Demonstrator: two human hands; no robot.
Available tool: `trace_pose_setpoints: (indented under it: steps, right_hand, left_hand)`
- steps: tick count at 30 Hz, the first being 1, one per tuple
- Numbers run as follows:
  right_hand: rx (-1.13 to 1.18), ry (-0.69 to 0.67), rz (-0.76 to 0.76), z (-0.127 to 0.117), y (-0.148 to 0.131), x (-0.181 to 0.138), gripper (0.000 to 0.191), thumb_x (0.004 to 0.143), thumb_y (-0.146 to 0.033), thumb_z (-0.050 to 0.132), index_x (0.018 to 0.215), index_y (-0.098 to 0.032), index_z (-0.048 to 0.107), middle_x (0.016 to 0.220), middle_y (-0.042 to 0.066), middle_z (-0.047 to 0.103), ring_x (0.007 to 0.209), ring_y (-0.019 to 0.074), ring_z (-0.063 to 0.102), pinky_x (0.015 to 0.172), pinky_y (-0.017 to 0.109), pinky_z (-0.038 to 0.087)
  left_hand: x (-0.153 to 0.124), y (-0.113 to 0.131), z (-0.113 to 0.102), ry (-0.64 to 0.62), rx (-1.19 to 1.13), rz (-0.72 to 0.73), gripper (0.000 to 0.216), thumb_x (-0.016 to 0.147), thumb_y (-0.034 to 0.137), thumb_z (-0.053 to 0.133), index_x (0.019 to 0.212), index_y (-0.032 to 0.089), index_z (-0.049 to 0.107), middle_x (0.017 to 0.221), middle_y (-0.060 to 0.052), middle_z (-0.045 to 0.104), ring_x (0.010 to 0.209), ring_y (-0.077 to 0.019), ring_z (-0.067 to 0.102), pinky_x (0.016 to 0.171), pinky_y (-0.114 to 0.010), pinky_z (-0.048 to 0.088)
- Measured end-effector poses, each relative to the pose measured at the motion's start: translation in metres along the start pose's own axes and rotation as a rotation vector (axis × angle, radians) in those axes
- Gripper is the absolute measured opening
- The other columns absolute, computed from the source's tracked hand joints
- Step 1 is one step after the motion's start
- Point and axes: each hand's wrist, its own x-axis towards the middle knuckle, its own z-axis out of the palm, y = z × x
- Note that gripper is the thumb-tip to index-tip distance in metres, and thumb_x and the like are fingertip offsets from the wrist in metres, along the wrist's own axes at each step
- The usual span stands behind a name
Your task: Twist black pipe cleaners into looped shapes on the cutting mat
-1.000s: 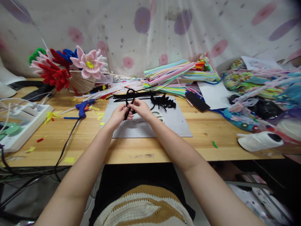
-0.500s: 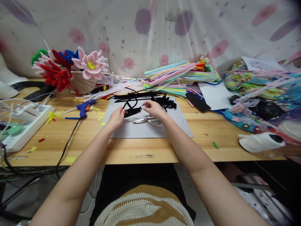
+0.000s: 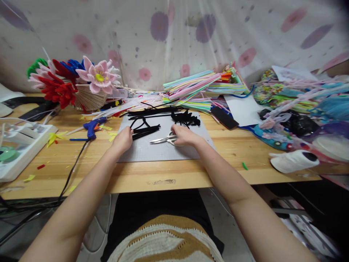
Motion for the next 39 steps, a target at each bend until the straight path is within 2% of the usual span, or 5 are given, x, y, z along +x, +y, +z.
trace_pose_setpoints:
  steps: [8, 12, 18, 28, 39]
  right_hand:
    - [-0.067, -0.06, -0.055, -0.009, 0.001, -0.004, 0.027, 0.065, -0.023, 0.057, 0.091, -0.017, 0.063, 0.099, 0.01, 0.064, 0.086, 0.0206, 0.057, 0.066, 0.026, 0.036]
    - [-0.067, -0.001, -0.011, -0.01, -0.008, 0.003, 0.032, 0.068, -0.027, 0.054, 0.099, -0.018, 0.06, 0.1, 0.009, 0.065, 0.085, 0.0205, 0.059, 0.063, 0.026, 0.033]
    - [-0.168, 0.071, 0.003, -0.019, -0.021, 0.023, 0.03, 0.071, -0.026, 0.052, 0.099, -0.018, 0.06, 0.095, 0.009, 0.068, 0.087, 0.0226, 0.061, 0.071, 0.03, 0.032]
    - [-0.33, -0.096, -0.068, -0.055, -0.042, 0.032, 0.031, 0.067, -0.02, 0.055, 0.097, -0.016, 0.063, 0.09, 0.013, 0.069, 0.089, 0.0251, 0.061, 0.077, 0.033, 0.03]
    - [-0.287, -0.115, -0.05, -0.061, -0.033, 0.029, 0.034, 0.065, -0.022, 0.056, 0.098, -0.019, 0.064, 0.091, 0.009, 0.069, 0.085, 0.023, 0.06, 0.075, 0.032, 0.031]
  left_hand:
    - [0.001, -0.014, -0.007, 0.073, -0.027, -0.055, 0.029, 0.088, 0.032, 0.028, 0.094, 0.018, 0.053, 0.098, -0.016, 0.063, 0.092, -0.0285, 0.059, 0.073, -0.037, 0.042]
    - [0.003, -0.017, -0.012, 0.114, -0.047, -0.096, 0.028, 0.087, 0.031, 0.028, 0.095, 0.018, 0.053, 0.101, -0.018, 0.063, 0.095, -0.0293, 0.058, 0.074, -0.037, 0.042]
    - [0.003, -0.024, -0.011, 0.124, -0.054, -0.119, 0.025, 0.087, 0.03, 0.03, 0.091, 0.019, 0.052, 0.1, -0.017, 0.063, 0.094, -0.0289, 0.059, 0.075, -0.038, 0.042]
    - [0.003, -0.026, 0.004, 0.209, -0.167, -0.167, 0.029, 0.085, 0.037, 0.037, 0.096, 0.017, 0.054, 0.099, -0.017, 0.063, 0.095, -0.0293, 0.058, 0.074, -0.037, 0.042]
    - [0.006, -0.021, 0.014, 0.107, -0.172, -0.082, 0.03, 0.08, 0.043, 0.045, 0.098, 0.024, 0.06, 0.089, -0.008, 0.067, 0.087, -0.026, 0.061, 0.067, -0.031, 0.041]
